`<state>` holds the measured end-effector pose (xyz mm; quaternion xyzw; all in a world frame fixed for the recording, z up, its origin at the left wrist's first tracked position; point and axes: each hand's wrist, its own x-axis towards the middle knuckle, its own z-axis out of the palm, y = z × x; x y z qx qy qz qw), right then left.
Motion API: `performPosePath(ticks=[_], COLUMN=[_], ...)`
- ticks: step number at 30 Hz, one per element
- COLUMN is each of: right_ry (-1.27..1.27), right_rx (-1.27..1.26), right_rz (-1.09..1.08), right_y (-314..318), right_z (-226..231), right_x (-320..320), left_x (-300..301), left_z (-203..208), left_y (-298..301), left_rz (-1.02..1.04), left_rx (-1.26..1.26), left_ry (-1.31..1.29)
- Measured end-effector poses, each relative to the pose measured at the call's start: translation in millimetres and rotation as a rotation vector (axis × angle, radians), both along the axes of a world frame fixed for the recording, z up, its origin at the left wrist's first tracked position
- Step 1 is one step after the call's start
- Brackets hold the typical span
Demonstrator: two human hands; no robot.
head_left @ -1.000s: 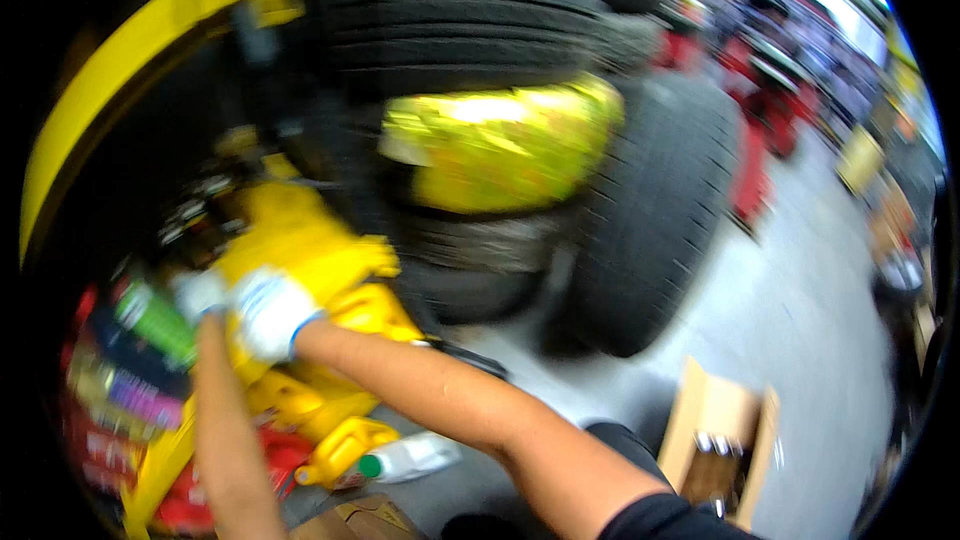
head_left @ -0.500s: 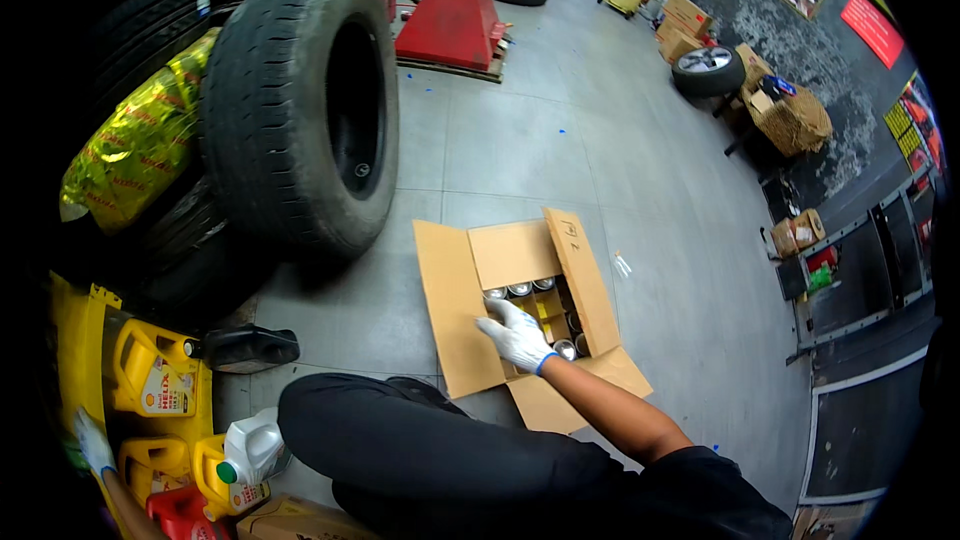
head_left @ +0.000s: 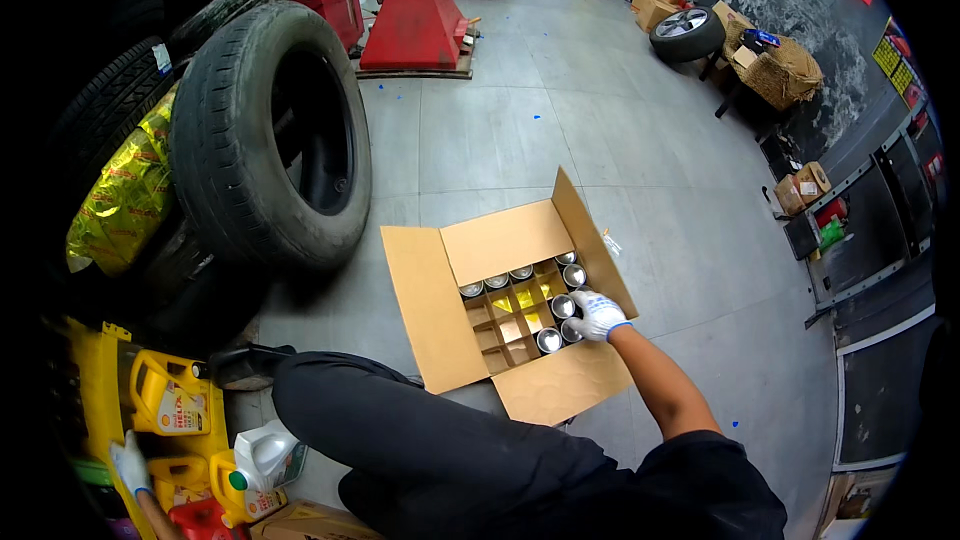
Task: The person walks through a garage, picks up bottles of motor oil from a shelf, and places them back. They then sit on the floor, open a cardboard box, and transfer multiple small cans from the box onto a yellow shelf.
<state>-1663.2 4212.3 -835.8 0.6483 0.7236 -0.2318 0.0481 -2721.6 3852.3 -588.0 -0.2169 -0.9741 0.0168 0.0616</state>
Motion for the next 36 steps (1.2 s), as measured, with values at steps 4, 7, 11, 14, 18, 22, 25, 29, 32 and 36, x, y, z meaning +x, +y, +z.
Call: performPosePath(ticks=[4, 7, 11, 14, 18, 22, 25, 29, 32, 36], right_ry=[-0.195, -0.249, -0.299, -0.233, -0.153, -0.094, -0.025, 0.228, 0.632, 1.026], right_rx=[-0.025, 0.028, 0.033, 0.101, 0.125, 0.102, 0.362, 0.963, 0.951, 0.656], right_rz=[-0.034, -0.101, -0.012, 0.01, -0.049, -0.091, -0.032, 0.172, 0.154, -0.068], right_y=[18, 28, 36, 30, 25, 24, 1, -53, -84, -109], right_z=[-32, -43, -55, -50, -46, 5, 53, 142, 187, 116], right_x=[-25, -47, -42, -41, -34, -49, -53, -88, -139, -165], left_x=[232, 429, 559, 627, 690, 699, 702, 722, 729, 724], left_z=[4, 52, 72, 58, 57, 8, -25, -28, -37, -44], left_y=[112, 178, 228, 254, 282, 301, 304, 300, 303, 307], left_rz=[-0.696, -0.773, -0.962, -0.893, -0.538, -0.06, 0.186, 0.323, 0.146, 0.178], left_rx=[0.252, 0.462, 0.731, 0.913, 1.037, 1.13, 1.002, 0.748, 0.732, 1.033], left_ry=[0.065, -0.187, -0.448, -0.973, -1.695, -1.917, -1.951, -2.046, -2.252, -2.095])
